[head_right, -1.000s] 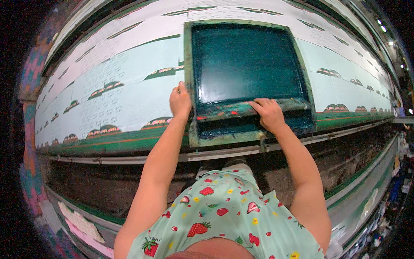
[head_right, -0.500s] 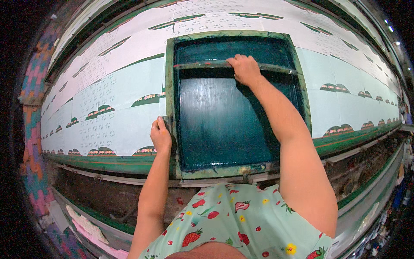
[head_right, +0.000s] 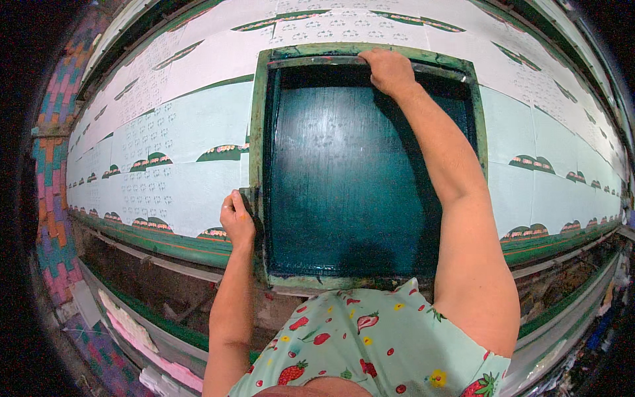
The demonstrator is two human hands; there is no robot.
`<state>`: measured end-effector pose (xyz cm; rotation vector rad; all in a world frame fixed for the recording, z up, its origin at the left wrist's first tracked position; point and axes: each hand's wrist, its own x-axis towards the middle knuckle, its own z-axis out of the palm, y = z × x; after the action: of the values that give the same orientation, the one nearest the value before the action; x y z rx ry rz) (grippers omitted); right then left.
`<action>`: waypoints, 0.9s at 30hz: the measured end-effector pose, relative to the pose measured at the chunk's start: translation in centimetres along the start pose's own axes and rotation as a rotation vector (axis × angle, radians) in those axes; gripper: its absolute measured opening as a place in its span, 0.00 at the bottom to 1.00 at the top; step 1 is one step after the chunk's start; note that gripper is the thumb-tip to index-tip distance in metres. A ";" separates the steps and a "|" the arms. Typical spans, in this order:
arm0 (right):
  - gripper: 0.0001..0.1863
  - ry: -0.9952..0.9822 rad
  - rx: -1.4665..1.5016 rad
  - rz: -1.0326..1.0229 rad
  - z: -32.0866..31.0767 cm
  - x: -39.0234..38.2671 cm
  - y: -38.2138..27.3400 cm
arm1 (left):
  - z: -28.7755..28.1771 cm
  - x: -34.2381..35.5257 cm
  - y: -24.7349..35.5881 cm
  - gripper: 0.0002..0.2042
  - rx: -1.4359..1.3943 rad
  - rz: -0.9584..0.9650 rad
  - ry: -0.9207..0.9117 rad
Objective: The person repeatedly applies green ink to a screen-printing frame using a squeegee, spreading the ink evenly across the mesh. The person moves the frame along a long table and continues the same ink application process throughout the clip.
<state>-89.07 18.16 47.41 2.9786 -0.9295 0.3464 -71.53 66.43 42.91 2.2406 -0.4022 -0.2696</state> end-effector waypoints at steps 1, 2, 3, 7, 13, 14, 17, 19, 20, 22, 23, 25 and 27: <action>0.25 0.002 0.010 0.007 0.2 0.0 0.3 | 0.1 0.0 -0.2 0.24 -0.003 0.023 0.013; 0.26 0.003 0.021 0.015 0.3 0.0 0.5 | 0.1 -0.1 -0.4 0.24 0.017 0.011 0.003; 0.26 0.003 0.030 0.019 0.5 0.0 0.7 | -0.1 -0.1 -0.4 0.24 0.035 -0.004 -0.005; 0.25 -0.006 0.028 -0.044 0.4 0.0 1.3 | -0.4 0.0 -0.3 0.24 0.048 -0.026 -0.034; 0.23 -0.315 0.014 -0.035 -1.7 2.0 1.9 | 0.1 -0.2 -0.7 0.24 0.079 0.060 0.055; 0.23 -0.337 0.020 -0.031 -2.3 1.9 1.4 | 0.2 0.0 -1.0 0.22 0.103 0.095 0.072; 0.23 -0.396 0.040 -0.017 -3.4 -0.4 -0.2 | -0.1 0.5 -0.8 0.22 0.170 0.101 -0.019; 0.22 -0.411 0.063 -0.018 -4.5 -3.5 -2.4 | -0.3 0.4 -0.2 0.22 0.189 0.125 -0.026; 0.22 -0.402 0.056 -0.028 -4.5 -5.2 -3.2 | -0.3 0.6 0.2 0.22 0.183 0.129 -0.037; 0.22 -0.425 0.059 -0.014 -5.4 -8.7 -5.7 | -0.4 0.6 -0.1 0.22 0.169 0.142 -0.047; 0.21 -0.436 0.061 -0.004 -5.9 -10.5 -6.8 | -0.3 1.0 -0.2 0.23 0.161 0.157 -0.046; 0.21 -0.421 0.079 -0.042 -6.2 -14.5 -8.4 | 0.0 1.0 -0.2 0.23 0.142 0.162 -0.052; 0.21 -0.399 0.083 -0.070 -6.7 -18.0 -10.6 | 0.2 1.7 -1.6 0.24 0.146 0.172 -0.042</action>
<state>-98.98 37.48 50.87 3.2110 -0.8436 -0.2273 -69.71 66.62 41.39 2.3282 -0.6517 -0.2021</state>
